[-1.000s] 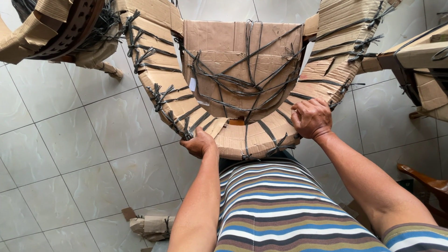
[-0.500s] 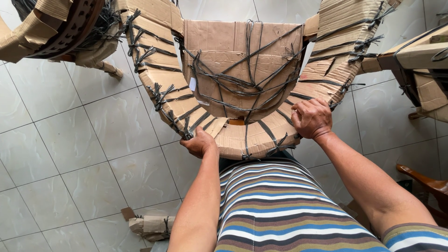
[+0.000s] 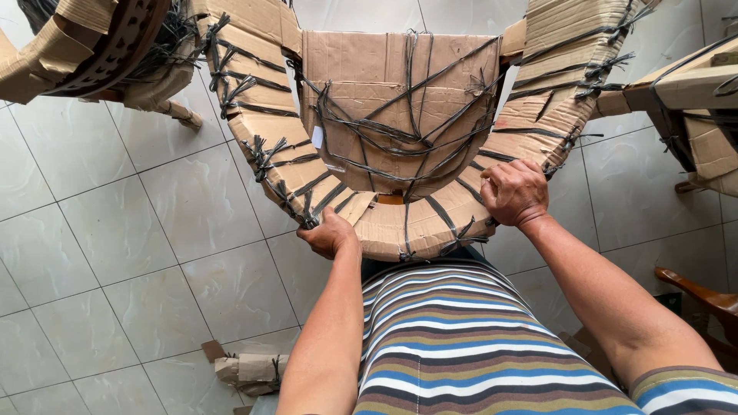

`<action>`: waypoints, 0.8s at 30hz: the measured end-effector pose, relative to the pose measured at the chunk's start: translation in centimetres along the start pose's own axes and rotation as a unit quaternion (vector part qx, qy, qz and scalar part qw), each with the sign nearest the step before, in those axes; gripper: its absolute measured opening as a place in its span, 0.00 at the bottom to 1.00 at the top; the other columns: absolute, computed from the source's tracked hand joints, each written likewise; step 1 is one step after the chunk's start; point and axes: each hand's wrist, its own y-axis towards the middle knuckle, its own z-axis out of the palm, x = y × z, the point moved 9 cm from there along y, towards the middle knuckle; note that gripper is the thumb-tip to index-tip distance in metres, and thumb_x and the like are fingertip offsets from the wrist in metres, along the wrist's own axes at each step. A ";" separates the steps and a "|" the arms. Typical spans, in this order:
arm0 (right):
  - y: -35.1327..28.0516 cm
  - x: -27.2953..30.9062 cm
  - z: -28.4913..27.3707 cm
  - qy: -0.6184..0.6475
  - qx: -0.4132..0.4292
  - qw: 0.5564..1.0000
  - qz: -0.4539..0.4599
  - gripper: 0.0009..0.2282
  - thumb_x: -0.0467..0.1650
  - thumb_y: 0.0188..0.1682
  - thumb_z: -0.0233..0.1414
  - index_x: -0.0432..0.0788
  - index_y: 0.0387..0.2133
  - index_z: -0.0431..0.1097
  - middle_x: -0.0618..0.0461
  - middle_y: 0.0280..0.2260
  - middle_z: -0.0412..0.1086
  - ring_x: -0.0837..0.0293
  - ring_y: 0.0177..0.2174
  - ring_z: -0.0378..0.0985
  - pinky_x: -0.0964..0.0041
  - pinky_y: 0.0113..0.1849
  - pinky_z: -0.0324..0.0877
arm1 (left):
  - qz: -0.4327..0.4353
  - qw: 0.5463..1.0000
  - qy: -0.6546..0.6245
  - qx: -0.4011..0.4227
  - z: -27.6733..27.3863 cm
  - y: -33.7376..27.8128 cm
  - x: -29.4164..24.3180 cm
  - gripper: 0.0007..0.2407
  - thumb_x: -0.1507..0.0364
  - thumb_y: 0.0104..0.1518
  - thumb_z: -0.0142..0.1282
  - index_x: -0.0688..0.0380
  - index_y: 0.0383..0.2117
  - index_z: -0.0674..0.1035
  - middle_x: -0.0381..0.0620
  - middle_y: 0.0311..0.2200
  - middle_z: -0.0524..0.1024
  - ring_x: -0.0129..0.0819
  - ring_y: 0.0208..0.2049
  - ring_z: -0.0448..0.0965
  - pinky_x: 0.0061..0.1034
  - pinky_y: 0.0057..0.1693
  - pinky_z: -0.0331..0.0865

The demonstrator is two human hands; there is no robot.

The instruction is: Wrapping a wooden chair frame with protective cardboard strips and securing them with plastic ties.

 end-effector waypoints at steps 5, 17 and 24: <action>-0.1 -0.2 0.3 -0.011 -0.010 1.000 -0.003 0.03 0.39 0.44 0.53 0.58 0.26 0.72 0.60 0.22 0.71 0.61 0.32 0.80 0.65 0.49 0.71 | 0.000 1.000 -0.003 0.002 0.0 -0.1 -0.2 0.26 0.62 0.40 0.62 0.52 0.49 0.76 0.51 0.41 0.83 0.51 0.48 0.83 0.40 0.51 0.75; -0.2 -0.1 0.1 -0.014 -0.018 1.000 0.000 0.03 0.39 0.44 0.53 0.58 0.26 0.73 0.60 0.22 0.71 0.61 0.32 0.80 0.65 0.49 0.71 | 0.004 1.000 0.002 0.006 0.3 0.0 0.3 0.26 0.62 0.40 0.62 0.52 0.50 0.76 0.50 0.41 0.83 0.51 0.48 0.83 0.40 0.52 0.75; 0.2 0.2 -0.3 -0.025 -0.013 1.000 -0.005 0.03 0.38 0.44 0.53 0.58 0.25 0.72 0.60 0.22 0.70 0.60 0.31 0.80 0.65 0.48 0.71 | 0.001 1.000 -0.004 0.010 0.6 0.3 0.8 0.26 0.62 0.40 0.61 0.52 0.50 0.75 0.50 0.41 0.83 0.51 0.48 0.83 0.40 0.52 0.75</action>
